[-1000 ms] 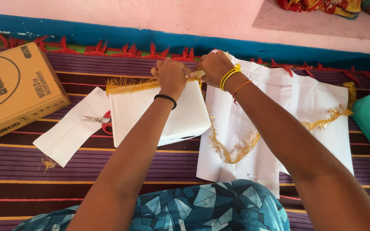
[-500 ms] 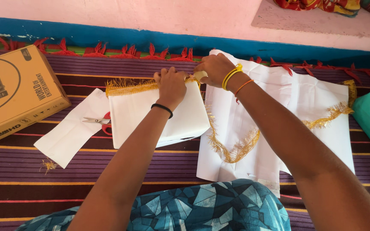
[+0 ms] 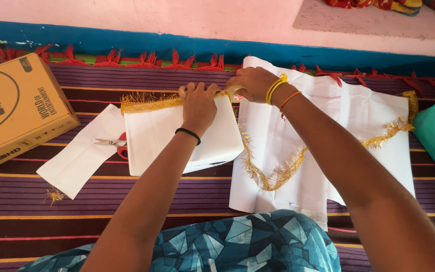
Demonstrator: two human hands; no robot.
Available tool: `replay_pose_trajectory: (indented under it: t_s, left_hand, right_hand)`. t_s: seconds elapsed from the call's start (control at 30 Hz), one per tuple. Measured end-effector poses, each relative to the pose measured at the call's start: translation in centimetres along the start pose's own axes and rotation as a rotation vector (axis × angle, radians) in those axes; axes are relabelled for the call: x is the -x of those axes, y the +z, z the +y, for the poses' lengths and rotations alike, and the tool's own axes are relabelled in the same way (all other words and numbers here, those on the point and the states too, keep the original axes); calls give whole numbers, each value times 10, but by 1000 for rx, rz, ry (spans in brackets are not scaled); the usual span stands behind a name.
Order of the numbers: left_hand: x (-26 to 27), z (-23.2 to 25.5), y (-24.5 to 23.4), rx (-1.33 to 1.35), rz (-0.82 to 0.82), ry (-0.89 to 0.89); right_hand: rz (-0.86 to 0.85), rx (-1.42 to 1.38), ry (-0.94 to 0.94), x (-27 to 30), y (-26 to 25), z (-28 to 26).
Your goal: The person sits on a striped mat and uses scissors and clear tape to attach a gold tinsel trim to the edges of white paper-wrapped items. They repeatedly cut tape, press it onto the trim, and smooth the trim along the paper edges.
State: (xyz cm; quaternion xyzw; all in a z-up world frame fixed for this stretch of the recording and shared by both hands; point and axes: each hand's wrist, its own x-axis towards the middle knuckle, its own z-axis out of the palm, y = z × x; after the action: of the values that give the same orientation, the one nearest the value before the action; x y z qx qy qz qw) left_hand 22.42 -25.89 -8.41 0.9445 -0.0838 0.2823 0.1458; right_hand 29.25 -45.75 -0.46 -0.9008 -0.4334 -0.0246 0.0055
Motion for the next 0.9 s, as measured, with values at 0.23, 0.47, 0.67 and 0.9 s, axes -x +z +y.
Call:
replay_pose_trajectory:
  t_s: [0.23,0.47,0.67,0.9]
  left_hand:
    - [0,-1,-4,8,-20,-9]
    - [1,-2,0,-9,-25,-5]
    - [-4,-9,1,46,-43,-17]
    - [-24,-8,-12,121,-204,29]
  right_hand:
    - [27,-188,-56,0,10,15]
    - [-70,-434,56,-3,5,14]
    - [-98,-423,65,-8,-2,12]
    - [-32,-525,64,3,4,14]
